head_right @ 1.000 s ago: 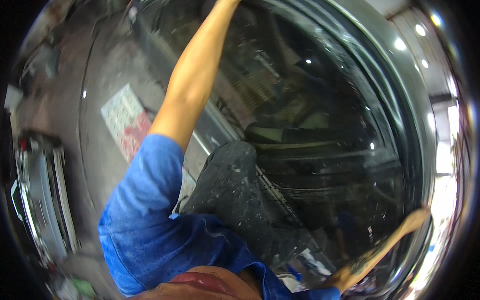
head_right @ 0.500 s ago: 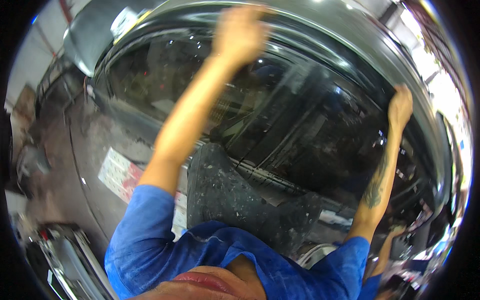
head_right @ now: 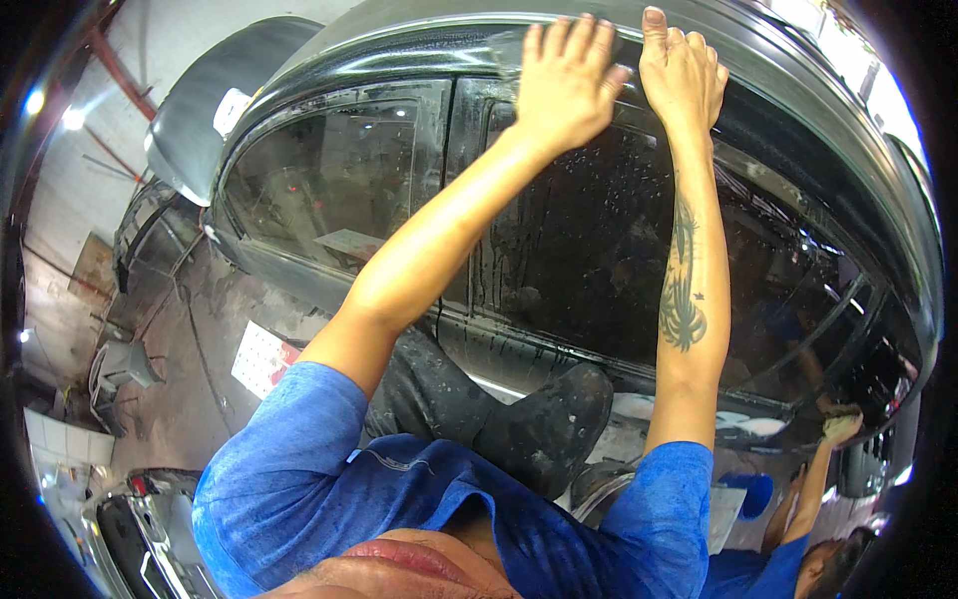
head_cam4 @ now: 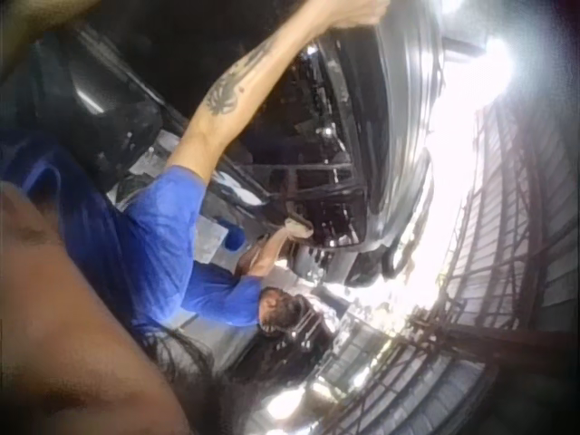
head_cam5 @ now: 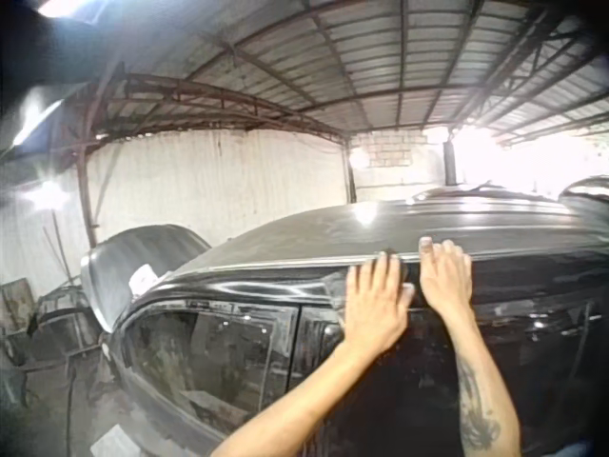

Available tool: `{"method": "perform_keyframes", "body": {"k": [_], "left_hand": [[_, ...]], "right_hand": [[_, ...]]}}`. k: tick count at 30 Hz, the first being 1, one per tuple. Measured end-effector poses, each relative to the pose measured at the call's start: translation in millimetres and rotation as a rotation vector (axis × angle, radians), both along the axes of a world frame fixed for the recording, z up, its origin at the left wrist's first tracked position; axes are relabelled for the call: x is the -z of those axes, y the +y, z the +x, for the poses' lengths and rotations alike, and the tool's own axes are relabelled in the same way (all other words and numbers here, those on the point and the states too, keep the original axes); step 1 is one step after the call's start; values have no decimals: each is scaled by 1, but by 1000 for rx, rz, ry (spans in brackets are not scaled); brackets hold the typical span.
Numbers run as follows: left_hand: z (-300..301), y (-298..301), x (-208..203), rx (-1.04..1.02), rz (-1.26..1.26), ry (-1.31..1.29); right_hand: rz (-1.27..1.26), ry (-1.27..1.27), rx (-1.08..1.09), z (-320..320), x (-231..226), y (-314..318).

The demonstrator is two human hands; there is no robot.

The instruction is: The person sands the upper edge of a car's rear window frame using a sanding block. They repeatedly rub the surface, occasionally pause to wipe it with their hand, and continue sanding along the curved trim.

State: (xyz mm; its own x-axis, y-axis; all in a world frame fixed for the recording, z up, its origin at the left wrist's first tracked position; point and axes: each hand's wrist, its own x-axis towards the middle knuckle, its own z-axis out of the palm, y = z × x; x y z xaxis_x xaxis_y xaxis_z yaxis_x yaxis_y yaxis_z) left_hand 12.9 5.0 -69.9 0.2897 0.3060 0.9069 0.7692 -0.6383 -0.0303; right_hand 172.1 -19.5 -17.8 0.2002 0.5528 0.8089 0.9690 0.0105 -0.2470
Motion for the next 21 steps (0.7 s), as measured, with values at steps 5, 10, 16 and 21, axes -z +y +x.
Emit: {"method": "perform_keyframes", "body": {"k": [5, 10, 16, 21], "left_hand": [[-91, 18, -14, 147, -171, 176], [-199, 43, -30, -61, -297, 17], [-43, 9, -12, 46, 46, 182], [-91, 10, -38, 264, -163, 292]], "right_hand": [[16, -51, -47, -5, 7, -4], [96, -76, 29, -17, 7, -2], [134, -107, 82, -20, 7, 0], [158, -60, 3, -13, 6, -4]]}}
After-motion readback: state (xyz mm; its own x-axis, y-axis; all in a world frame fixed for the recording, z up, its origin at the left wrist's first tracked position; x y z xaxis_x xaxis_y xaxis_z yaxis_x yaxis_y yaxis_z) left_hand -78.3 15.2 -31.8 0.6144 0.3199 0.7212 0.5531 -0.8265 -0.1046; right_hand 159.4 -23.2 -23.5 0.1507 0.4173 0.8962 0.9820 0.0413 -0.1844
